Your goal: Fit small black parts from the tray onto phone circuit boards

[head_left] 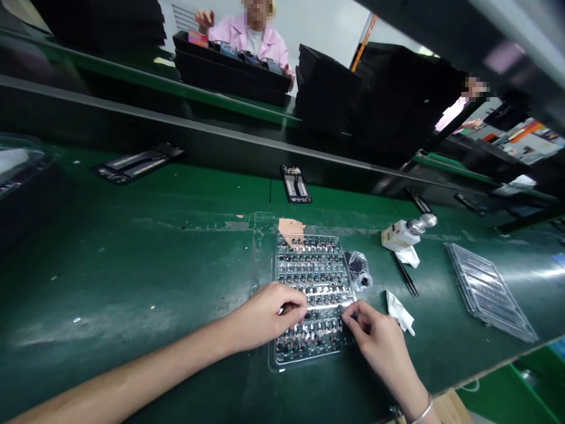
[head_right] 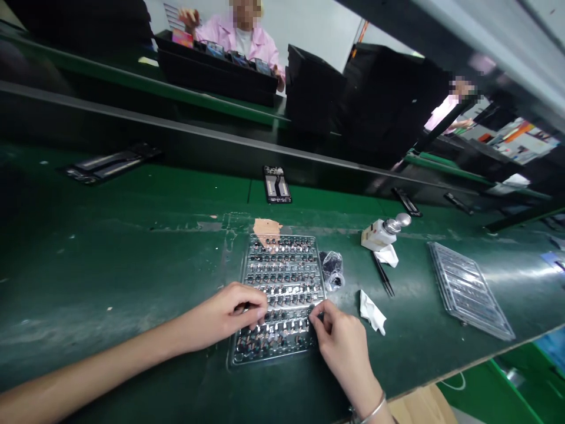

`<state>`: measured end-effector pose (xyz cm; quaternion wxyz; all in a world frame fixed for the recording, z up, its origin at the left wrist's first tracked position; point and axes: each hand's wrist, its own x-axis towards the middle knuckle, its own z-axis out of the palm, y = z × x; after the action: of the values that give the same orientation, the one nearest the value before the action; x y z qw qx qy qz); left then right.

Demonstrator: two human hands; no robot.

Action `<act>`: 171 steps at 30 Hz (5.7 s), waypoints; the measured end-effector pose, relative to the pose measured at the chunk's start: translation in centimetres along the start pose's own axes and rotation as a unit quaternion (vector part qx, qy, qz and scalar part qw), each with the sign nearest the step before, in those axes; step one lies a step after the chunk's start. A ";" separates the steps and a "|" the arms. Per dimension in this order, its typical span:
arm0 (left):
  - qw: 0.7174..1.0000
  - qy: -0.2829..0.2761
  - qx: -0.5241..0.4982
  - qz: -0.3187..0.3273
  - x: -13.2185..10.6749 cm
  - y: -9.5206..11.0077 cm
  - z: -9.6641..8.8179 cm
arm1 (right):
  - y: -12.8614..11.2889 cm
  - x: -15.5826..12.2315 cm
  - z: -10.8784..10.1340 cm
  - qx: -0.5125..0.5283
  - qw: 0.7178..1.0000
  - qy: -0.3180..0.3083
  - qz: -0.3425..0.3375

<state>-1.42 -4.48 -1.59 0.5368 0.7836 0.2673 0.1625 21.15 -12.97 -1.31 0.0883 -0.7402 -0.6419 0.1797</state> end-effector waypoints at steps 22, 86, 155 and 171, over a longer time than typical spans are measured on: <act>0.978 -0.022 -0.194 -0.071 0.3 0.2 -0.8 | 2.8 4.0 0.4 -0.340 0.896 0.265 -0.104; 0.943 0.097 -0.317 -0.040 1.1 -0.9 -0.8 | -5.8 0.6 0.7 0.155 0.915 0.218 -0.302; 0.917 0.354 0.051 0.174 -1.8 3.1 -1.5 | -7.5 1.1 0.7 0.670 0.742 -0.039 0.012; 0.802 0.230 0.408 0.370 -2.1 1.8 -0.9 | -7.4 0.6 1.8 0.637 0.768 -0.065 0.005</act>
<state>-3.13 -5.55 0.46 -0.0110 0.9093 0.1143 0.3999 13.75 -11.37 -0.40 0.4967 -0.5036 -0.3800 0.5961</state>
